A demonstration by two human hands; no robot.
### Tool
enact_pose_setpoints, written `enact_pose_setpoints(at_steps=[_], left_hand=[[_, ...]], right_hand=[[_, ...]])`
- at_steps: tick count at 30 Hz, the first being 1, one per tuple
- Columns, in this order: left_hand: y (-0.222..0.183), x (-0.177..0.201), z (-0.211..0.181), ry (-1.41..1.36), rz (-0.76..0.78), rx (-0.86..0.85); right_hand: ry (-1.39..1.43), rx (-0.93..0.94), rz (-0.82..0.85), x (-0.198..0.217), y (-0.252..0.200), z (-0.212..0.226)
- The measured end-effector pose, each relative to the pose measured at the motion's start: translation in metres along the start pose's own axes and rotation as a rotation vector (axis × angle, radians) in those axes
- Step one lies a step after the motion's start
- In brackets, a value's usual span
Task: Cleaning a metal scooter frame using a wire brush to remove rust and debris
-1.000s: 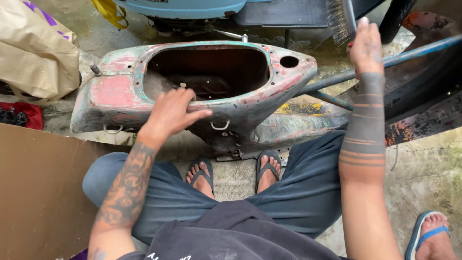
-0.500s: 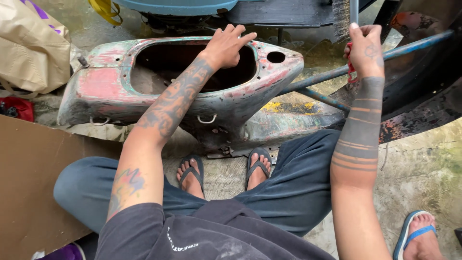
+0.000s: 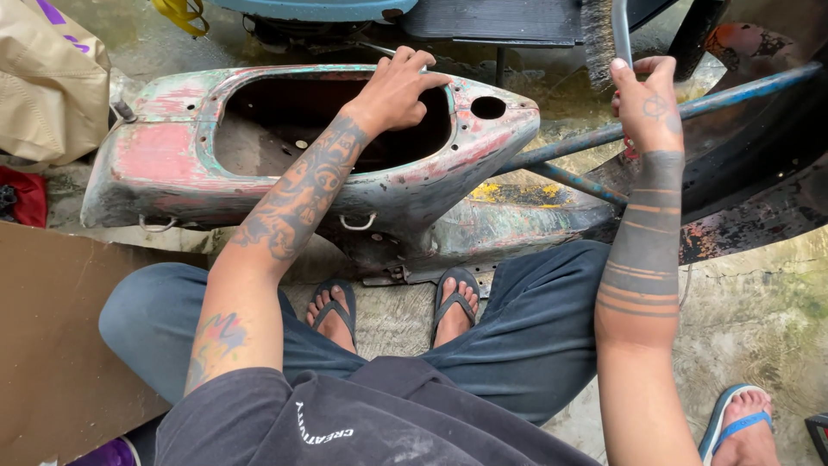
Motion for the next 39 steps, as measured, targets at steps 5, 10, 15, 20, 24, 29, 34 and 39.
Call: enact_pose_setpoints(at_steps=[5,10,15,20,24,29,34,39], left_hand=[[0.006,0.006,-0.004,-0.064,-0.008,0.000],[0.006,0.002,-0.012,-0.057,0.038,-0.013],[0.005,0.000,-0.018,-0.056,0.029,-0.039],[0.011,0.001,-0.025,-0.085,-0.007,-0.113],[0.015,-0.006,-0.022,-0.075,0.073,-0.041],[0.008,-0.003,-0.025,-0.139,0.054,-0.091],[0.011,-0.012,-0.019,-0.082,0.105,-0.002],[0.011,-0.008,-0.027,-0.118,0.026,-0.084]], right_hand=[[-0.017,0.007,0.043,-0.007,-0.003,0.016],[-0.051,0.019,0.073,-0.017,0.004,0.015],[-0.070,0.089,0.074,-0.021,0.005,0.018],[-0.099,0.097,0.066,-0.021,0.003,0.025],[-0.093,0.083,0.058,-0.020,0.001,0.024],[-0.056,0.099,0.050,-0.020,0.001,0.022],[-0.172,0.110,0.077,-0.017,-0.004,0.029],[-0.169,0.117,0.066,-0.017,-0.003,0.027]])
Point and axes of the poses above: each hand's wrist, its own y-axis towards the middle knuckle, its own x-axis out of the back of the hand, z = x × y, the point moved 8 cm from there along y, towards the middle knuckle, and after that the axes turned 15 degrees about x, right-handed, at the moved point
